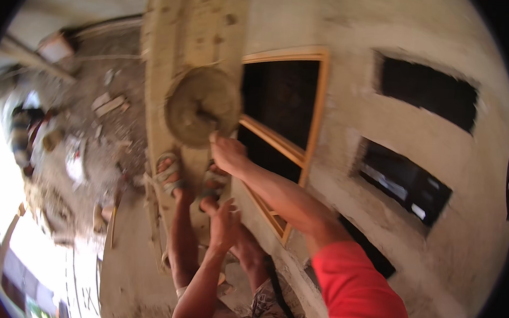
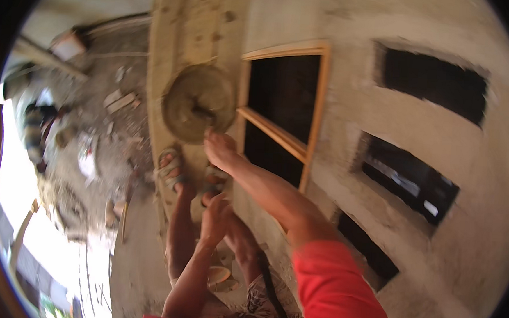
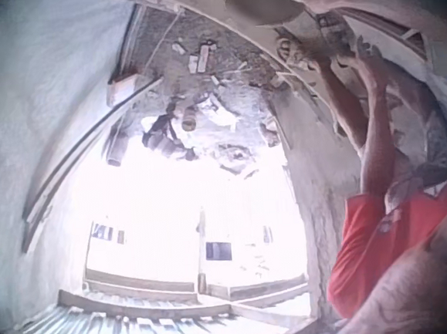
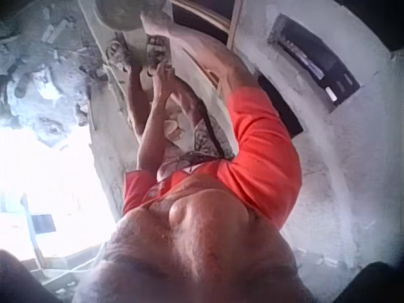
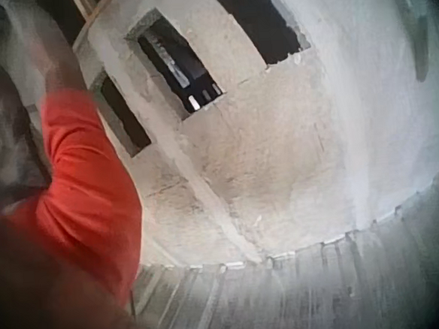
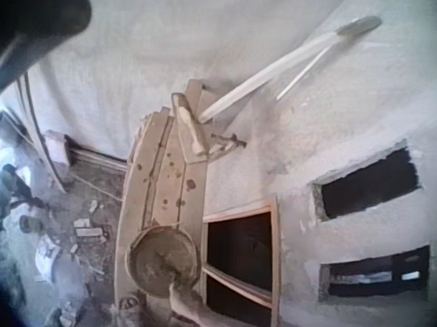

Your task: The person applies mortar to a wall by hand and then levels the surface using a long wooden board.

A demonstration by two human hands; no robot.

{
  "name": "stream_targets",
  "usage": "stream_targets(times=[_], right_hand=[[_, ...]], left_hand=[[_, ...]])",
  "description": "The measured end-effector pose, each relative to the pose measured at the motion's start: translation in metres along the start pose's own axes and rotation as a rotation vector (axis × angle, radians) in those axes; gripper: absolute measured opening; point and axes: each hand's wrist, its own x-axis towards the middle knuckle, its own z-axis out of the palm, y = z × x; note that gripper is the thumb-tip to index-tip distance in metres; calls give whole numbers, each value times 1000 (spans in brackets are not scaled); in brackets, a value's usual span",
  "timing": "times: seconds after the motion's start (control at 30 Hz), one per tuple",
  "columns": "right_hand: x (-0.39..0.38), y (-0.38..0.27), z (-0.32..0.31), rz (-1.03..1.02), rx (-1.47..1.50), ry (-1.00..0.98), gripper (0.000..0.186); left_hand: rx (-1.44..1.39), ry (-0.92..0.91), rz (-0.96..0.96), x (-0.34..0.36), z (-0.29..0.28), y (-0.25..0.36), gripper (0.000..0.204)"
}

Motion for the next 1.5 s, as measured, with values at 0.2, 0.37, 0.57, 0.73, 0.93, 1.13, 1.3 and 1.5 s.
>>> stream_targets(times=[0.2,0.37,0.57,0.73,0.93,1.13,1.3,1.5], right_hand=[[-8,-13,-89,149,547,-138,35],[-16,-3,-16,47,56,22,36],[-2,-35,-81,45,265,-61,26],[-1,5,-5,-26,-100,43,22],[-15,-35,-33,-186,-134,143,38],[11,-5,-81,-92,0,-250,18],[-11,0,-175,-180,-152,-156,21],[69,39,-106,8,-199,-180,16]], left_hand=[[52,-9,-8,-5,-2,10,40],[23,-13,-11,0,9,18,40],[106,14,-69,-1,-8,10,42],[87,-14,-4,4,9,26,42],[39,-1,-45,0,-6,16,41],[60,26,-6,3,-3,10,40],[30,45,-24,2,-12,22,38],[84,-5,10,7,-1,29,38]])
